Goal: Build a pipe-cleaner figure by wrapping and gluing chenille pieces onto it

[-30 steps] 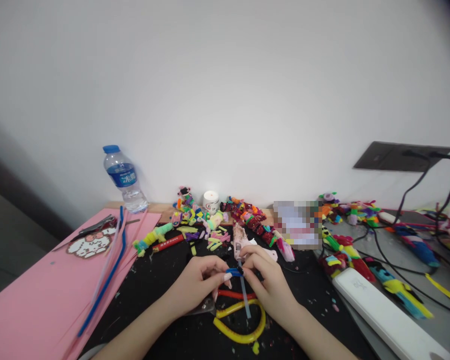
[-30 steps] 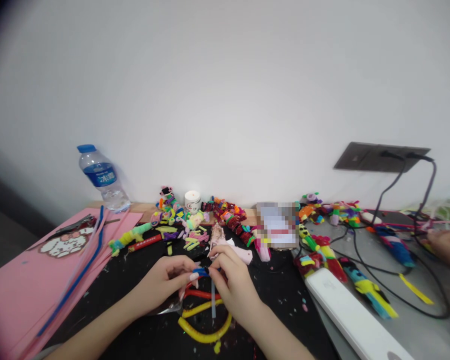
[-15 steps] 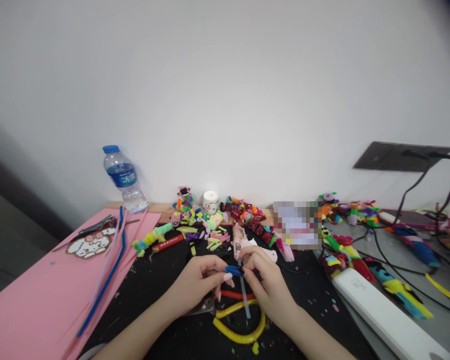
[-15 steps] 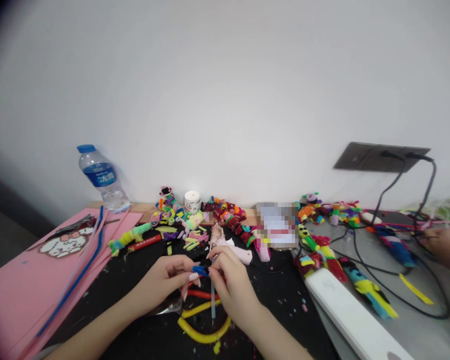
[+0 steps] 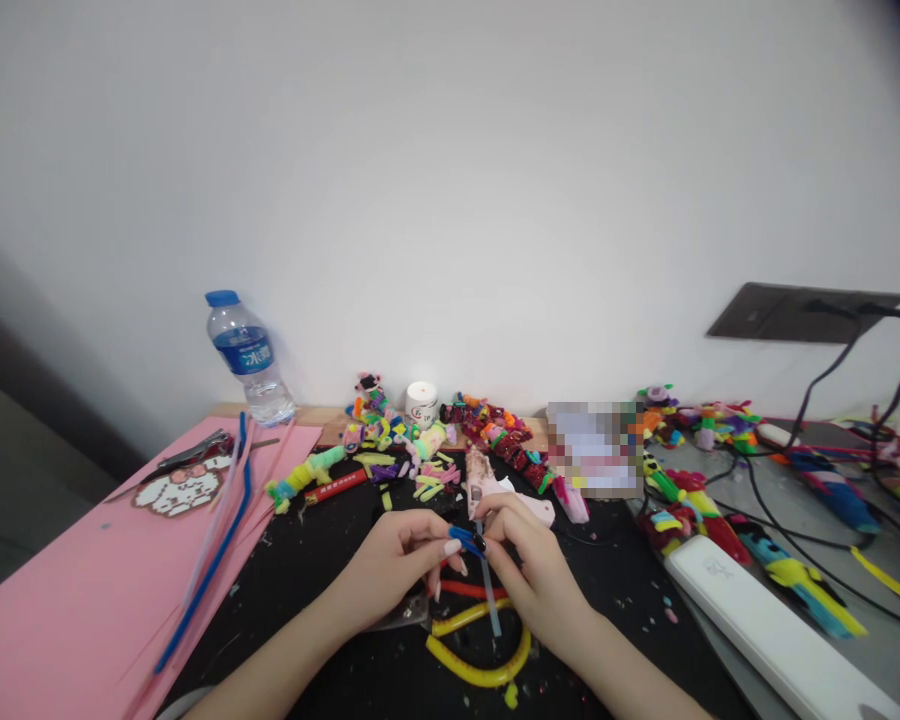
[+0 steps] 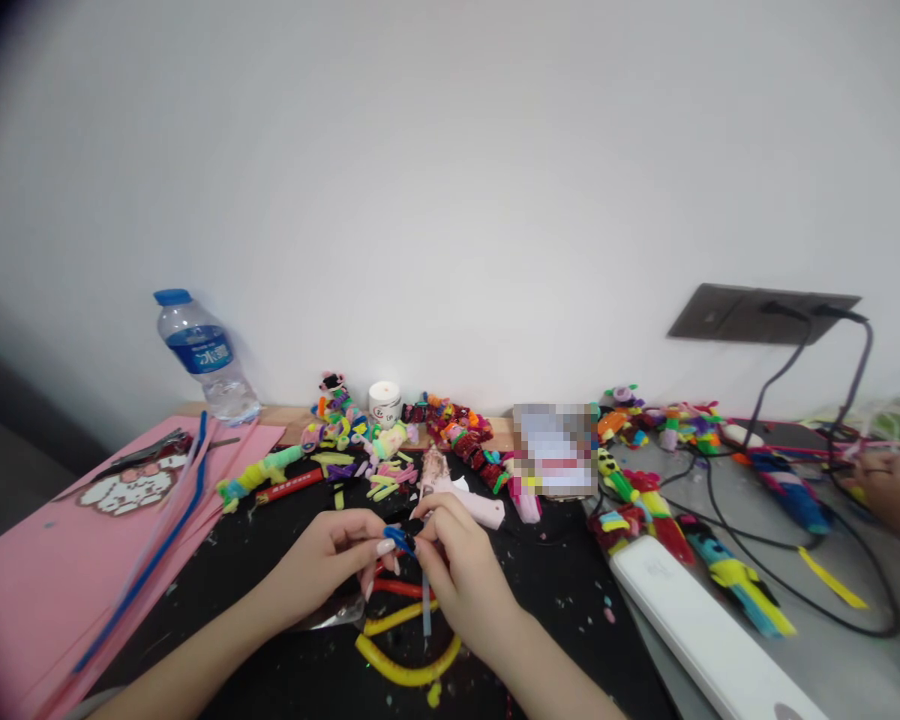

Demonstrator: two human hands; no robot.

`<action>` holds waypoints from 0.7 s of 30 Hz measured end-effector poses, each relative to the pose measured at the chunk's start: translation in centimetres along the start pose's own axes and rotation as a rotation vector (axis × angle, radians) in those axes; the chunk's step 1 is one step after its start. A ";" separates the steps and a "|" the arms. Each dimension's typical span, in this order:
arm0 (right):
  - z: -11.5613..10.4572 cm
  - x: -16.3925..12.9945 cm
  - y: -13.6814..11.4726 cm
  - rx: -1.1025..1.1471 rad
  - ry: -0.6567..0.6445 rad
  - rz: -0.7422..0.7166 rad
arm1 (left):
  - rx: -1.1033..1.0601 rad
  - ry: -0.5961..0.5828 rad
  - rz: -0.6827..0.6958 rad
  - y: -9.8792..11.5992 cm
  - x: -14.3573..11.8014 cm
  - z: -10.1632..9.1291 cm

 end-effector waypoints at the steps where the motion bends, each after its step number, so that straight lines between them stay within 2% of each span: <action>1: 0.0 0.0 0.0 0.000 0.000 -0.001 | 0.002 0.003 0.002 0.1 0.0 0.0; 7: 0.0 0.1 0.0 0.000 -0.009 -0.006 | -0.033 -0.031 0.001 -0.3 0.0 0.0; 17: -0.1 0.2 0.0 0.009 0.007 -0.009 | 0.004 -0.232 -0.065 -0.4 -0.5 0.9; 21: -0.2 0.2 -0.1 -0.003 0.006 -0.015 | 0.018 -0.196 -0.050 -0.6 -0.3 0.6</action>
Point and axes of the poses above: each hand's wrist, its own x-axis towards the middle knuckle, its own z-axis out of the palm, y = z × x, the point moved 5 cm from there along x, towards the middle knuckle, and after that the axes turned 1 degree about x, right-handed, at the moved point
